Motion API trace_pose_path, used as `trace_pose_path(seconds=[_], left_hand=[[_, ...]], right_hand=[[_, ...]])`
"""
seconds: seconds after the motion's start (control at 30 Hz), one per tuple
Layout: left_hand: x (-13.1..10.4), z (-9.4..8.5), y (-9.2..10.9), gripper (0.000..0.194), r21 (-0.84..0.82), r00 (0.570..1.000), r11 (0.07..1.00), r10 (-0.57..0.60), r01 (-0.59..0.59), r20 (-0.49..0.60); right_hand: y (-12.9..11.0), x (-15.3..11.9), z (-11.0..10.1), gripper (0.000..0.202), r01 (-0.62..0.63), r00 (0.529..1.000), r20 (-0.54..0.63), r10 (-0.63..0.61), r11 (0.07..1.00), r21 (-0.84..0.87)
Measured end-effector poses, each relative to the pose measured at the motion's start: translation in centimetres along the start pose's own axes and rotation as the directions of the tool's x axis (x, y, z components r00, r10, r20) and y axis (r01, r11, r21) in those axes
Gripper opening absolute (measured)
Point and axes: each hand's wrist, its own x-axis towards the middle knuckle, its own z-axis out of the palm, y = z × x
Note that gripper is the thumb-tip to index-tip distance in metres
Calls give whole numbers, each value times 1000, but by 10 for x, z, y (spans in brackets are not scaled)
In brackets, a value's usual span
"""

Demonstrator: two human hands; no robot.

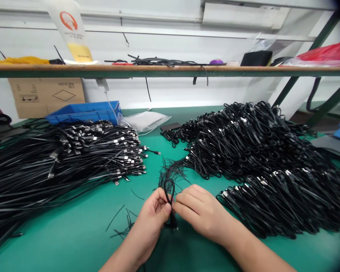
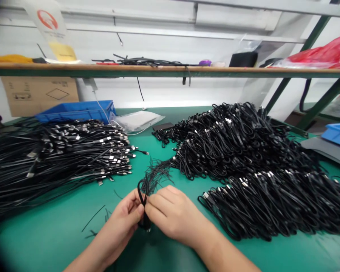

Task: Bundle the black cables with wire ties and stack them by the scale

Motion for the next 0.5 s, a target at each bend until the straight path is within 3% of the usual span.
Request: trace_pose_path(seconds=[0.1, 0.2, 0.27, 0.3, 0.33, 0.37, 0.43, 0.47, 0.5], left_hand=[[0, 0, 1, 35, 6, 1000, 1000, -3, 3, 12], [3, 0, -2, 35, 57, 998, 996, 70, -70, -5], [4, -1, -5, 32, 116, 979, 974, 202, -197, -37], [4, -1, -6, 28, 162, 954, 945, 295, -284, -48], [4, -2, -7, 22, 225, 917, 899, 395, -376, -47], [4, -3, -8, 17, 299, 873, 837, 487, -458, -27], [4, -4, -7, 12, 427, 804, 719, 593, -549, 35], [4, -5, -7, 12, 457, 800, 700, 598, -549, 46], [4, -6, -6, 12, 455, 817, 720, 576, -524, 30]], right_hand=[[3, -1, 1, 27, 0, 1000, -13, 1, 1000, 10], [1, -3, 6, 26, -22, 999, -35, 24, 998, 67], [-5, -2, 13, 22, -147, 982, -76, 171, 957, 251], [-9, -1, 17, 19, -255, 947, -74, 312, 874, 414], [-13, 1, 21, 20, -365, 882, -19, 470, 710, 602], [-17, 3, 24, 24, -447, 798, 108, 593, 463, 765], [-24, 6, 29, 36, -501, 652, 436, 621, -78, 862], [-25, 7, 31, 39, -499, 620, 534, 576, -236, 834], [-25, 7, 32, 39, -499, 608, 560, 562, -278, 821]])
